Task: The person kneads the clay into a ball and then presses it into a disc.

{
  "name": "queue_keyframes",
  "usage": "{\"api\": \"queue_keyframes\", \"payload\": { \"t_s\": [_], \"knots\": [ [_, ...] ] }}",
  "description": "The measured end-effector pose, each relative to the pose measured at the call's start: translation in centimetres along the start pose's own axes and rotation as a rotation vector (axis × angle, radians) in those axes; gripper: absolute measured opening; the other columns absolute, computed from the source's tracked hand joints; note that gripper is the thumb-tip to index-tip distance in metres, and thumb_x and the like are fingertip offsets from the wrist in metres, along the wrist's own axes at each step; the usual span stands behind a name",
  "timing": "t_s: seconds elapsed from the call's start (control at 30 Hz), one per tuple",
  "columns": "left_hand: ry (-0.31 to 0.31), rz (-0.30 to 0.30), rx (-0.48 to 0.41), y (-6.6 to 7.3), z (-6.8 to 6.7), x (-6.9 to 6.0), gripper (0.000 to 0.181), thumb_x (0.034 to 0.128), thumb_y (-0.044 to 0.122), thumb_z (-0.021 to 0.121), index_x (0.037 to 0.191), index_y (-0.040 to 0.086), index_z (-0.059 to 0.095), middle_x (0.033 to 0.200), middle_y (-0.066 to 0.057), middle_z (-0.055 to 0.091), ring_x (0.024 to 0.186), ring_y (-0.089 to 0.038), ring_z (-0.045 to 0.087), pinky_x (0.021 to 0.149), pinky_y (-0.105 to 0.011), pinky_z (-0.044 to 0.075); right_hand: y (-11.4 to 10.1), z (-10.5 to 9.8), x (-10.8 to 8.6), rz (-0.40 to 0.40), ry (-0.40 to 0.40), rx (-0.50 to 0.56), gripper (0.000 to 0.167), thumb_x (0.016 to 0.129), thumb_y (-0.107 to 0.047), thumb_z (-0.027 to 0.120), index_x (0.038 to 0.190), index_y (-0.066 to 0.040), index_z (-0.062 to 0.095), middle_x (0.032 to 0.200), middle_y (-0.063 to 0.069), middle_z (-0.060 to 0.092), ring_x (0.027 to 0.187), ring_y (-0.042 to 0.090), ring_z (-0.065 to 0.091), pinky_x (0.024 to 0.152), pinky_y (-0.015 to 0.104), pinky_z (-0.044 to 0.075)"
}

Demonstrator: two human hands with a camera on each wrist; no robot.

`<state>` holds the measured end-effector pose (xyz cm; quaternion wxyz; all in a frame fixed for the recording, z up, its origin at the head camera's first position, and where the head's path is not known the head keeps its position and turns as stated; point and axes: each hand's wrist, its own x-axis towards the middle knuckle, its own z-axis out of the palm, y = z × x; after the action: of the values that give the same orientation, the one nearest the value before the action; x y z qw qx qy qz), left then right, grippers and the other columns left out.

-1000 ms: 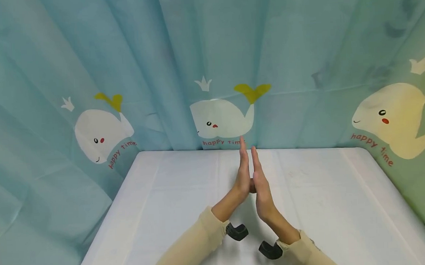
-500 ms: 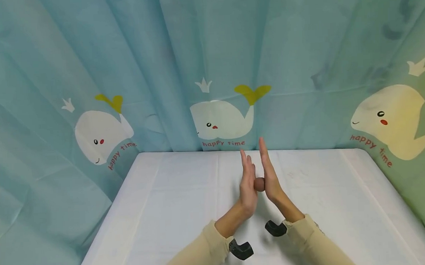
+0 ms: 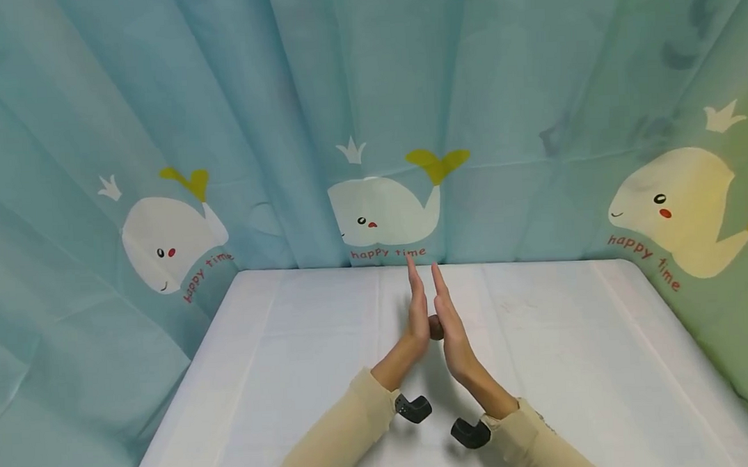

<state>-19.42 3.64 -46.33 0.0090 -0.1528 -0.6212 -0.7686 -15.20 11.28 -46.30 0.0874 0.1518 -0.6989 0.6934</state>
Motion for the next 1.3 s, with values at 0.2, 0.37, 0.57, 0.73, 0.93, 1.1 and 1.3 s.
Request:
{"api": "queue_keyframes", "payload": {
  "t_s": [0.2, 0.37, 0.57, 0.73, 0.93, 1.1, 1.3],
  "knots": [
    [-0.063, 0.026, 0.003, 0.4, 0.6, -2.1, 0.059, 0.1128, 0.040, 0.009, 0.166, 0.021, -0.009, 0.172, 0.004, -0.010, 0.157, -0.019, -0.009, 0.125, -0.051, -0.003, -0.5, -0.8, 1.2, -0.007, 0.024, 0.003, 0.053, 0.113, -0.040, 0.018, 0.166, -0.035, 0.010, 0.170, -0.014, 0.008, 0.155, 0.007, 0.004, 0.121, 0.036, 0.012],
    [-0.101, 0.059, 0.010, 1.3, 1.3, -3.6, 0.058, 0.1119, 0.042, 0.006, 0.165, 0.025, -0.011, 0.170, 0.011, -0.012, 0.155, -0.011, -0.011, 0.125, -0.048, -0.004, -0.5, -1.8, 1.8, 0.016, 0.023, 0.056, 0.053, 0.113, -0.043, 0.018, 0.165, -0.038, 0.008, 0.170, -0.013, 0.009, 0.156, 0.012, 0.006, 0.124, 0.046, 0.006],
    [-0.085, 0.048, 0.011, 1.6, 1.4, -3.6, 0.056, 0.1118, 0.040, 0.004, 0.165, 0.028, -0.010, 0.170, 0.011, -0.011, 0.155, -0.011, -0.010, 0.125, -0.049, -0.004, -0.5, -1.8, 1.7, 0.026, -0.001, 0.089, 0.055, 0.113, -0.045, 0.019, 0.165, -0.039, 0.005, 0.170, -0.015, 0.007, 0.157, 0.012, 0.004, 0.121, 0.028, 0.013],
    [-0.086, 0.068, 0.016, 1.5, 1.2, -3.2, 0.057, 0.1118, 0.035, 0.003, 0.165, 0.022, -0.010, 0.172, 0.004, -0.012, 0.156, -0.016, -0.011, 0.124, -0.052, -0.004, -0.2, -1.4, 1.6, 0.030, 0.011, 0.124, 0.055, 0.113, -0.046, 0.022, 0.165, -0.039, 0.006, 0.171, -0.013, 0.007, 0.157, 0.017, 0.006, 0.117, 0.014, 0.017],
    [-0.042, 0.069, 0.069, 1.4, 1.0, -2.5, 0.060, 0.1112, 0.039, 0.004, 0.166, 0.017, -0.005, 0.173, -0.002, -0.009, 0.157, -0.023, -0.014, 0.123, -0.057, -0.006, 0.2, -1.1, 1.4, 0.090, 0.033, 0.222, 0.057, 0.113, -0.047, 0.026, 0.165, -0.039, 0.005, 0.171, -0.010, 0.007, 0.156, 0.013, 0.012, 0.123, 0.023, 0.015],
    [-0.031, 0.052, 0.064, 1.4, 1.1, -2.3, 0.061, 0.1107, 0.041, 0.006, 0.167, 0.020, -0.005, 0.172, 0.001, -0.009, 0.156, -0.021, -0.013, 0.123, -0.058, -0.006, 0.2, -1.0, 1.5, 0.103, 0.053, 0.234, 0.058, 0.113, -0.045, 0.029, 0.166, -0.037, 0.006, 0.172, -0.005, 0.008, 0.156, 0.016, 0.014, 0.124, 0.027, 0.016],
    [-0.045, 0.009, 0.082, 1.2, 1.2, -2.3, 0.064, 0.1104, 0.049, 0.008, 0.167, 0.022, -0.003, 0.172, -0.004, -0.013, 0.156, -0.026, -0.015, 0.121, -0.063, -0.007, 0.4, -1.2, 1.2, 0.148, 0.110, 0.246, 0.054, 0.114, -0.040, 0.029, 0.164, -0.042, 0.011, 0.170, -0.003, 0.016, 0.153, 0.016, 0.026, 0.120, 0.028, 0.026]
  ]
}}
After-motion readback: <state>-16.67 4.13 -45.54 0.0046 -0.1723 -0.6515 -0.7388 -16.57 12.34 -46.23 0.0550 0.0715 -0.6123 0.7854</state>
